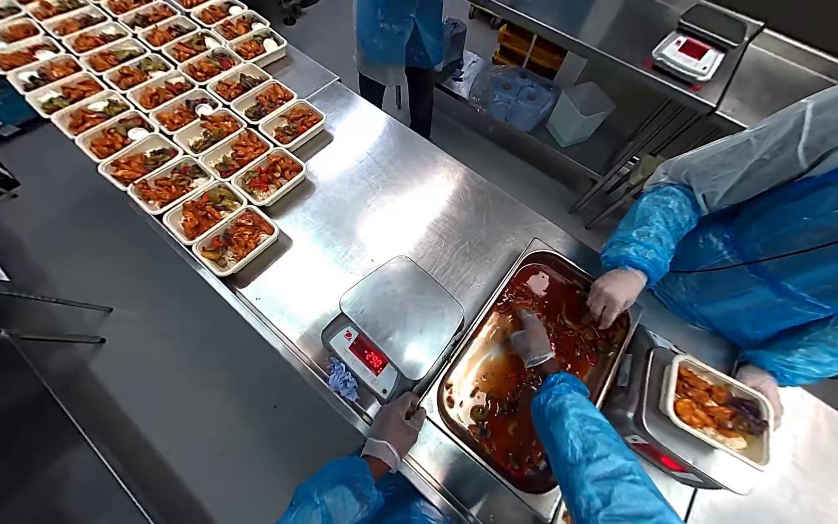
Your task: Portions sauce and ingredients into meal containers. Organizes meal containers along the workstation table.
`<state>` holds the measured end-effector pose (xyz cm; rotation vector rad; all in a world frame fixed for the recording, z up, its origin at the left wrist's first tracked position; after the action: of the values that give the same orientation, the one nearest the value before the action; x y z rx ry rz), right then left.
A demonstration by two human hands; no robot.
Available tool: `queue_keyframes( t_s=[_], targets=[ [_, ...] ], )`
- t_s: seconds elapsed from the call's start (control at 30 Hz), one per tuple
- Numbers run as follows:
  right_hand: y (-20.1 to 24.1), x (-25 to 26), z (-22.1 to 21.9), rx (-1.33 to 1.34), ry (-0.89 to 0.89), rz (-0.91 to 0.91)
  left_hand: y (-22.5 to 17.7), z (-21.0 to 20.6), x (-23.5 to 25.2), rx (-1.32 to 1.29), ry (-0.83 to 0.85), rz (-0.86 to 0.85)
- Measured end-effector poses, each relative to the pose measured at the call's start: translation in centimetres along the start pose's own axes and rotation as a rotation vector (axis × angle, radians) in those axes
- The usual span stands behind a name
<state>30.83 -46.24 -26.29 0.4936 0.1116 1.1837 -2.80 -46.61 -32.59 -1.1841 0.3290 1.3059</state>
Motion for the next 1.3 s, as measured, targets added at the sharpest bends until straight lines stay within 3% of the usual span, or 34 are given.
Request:
queue_keyframes(
  t_s=[0.07,0.1,0.23,0.4,0.57,0.7,0.8,0.97,1.17,1.3],
  targets=[
    [-5.6,1.6,-2.7,0.083,0.281,-0.254,-0.1,0.2,-0.1,0.008,-0.001,-0.007],
    [-7.5,2.2,-2.8,0.093,0.322,-0.344,-0.1,0.3,-0.2,0.010,-0.007,-0.011],
    [-10.5,1.8,-0.3,0.083,0.222,-0.408,-0.3,0.4,-0.3,-0.014,0.003,-0.014],
    [-2.1,-3.4,0.2,0.204,0.333,-0.270,0.0,0.5,-0.1,-0.031,0.006,0.001],
    [8.3,-14.7,-4.9,0.539,0.638,-0.100,0.3,0.2,0.1,-0.062,0.003,0.017],
    [8.5,-18.9,-7.9,0.409,0.806,-0.111,0.1,0.2,-0.1,-0.077,0.003,0.026],
    [5.1,-17.0,-7.9,0.275,0.674,-0.101,0.1,0.2,-0.1,-0.064,-0.011,0.017],
    [-2.1,-9.5,-4.3,0.129,0.473,-0.089,-0.1,0.2,-0.1,-0.033,-0.023,0.009],
    [-10.6,-1.3,-1.8,-0.030,0.429,-0.299,0.2,0.2,-0.1,-0.030,-0.065,-0.017],
    [-9.6,-1.6,3.2,0.096,0.262,-0.299,-0.2,0.2,-0.2,-0.035,-0.084,-0.023]
  ],
)
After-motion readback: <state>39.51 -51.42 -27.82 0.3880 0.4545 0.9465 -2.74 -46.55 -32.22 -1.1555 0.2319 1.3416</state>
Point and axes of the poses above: each hand's wrist, its own x-axis towards the middle knuckle, its own z-axis out of the back of the hand, y = z × x, the point moved 8 cm from there along x, towards the middle knuckle, and after that the axes turned 6 degrees about z, right-handed, at the moved point
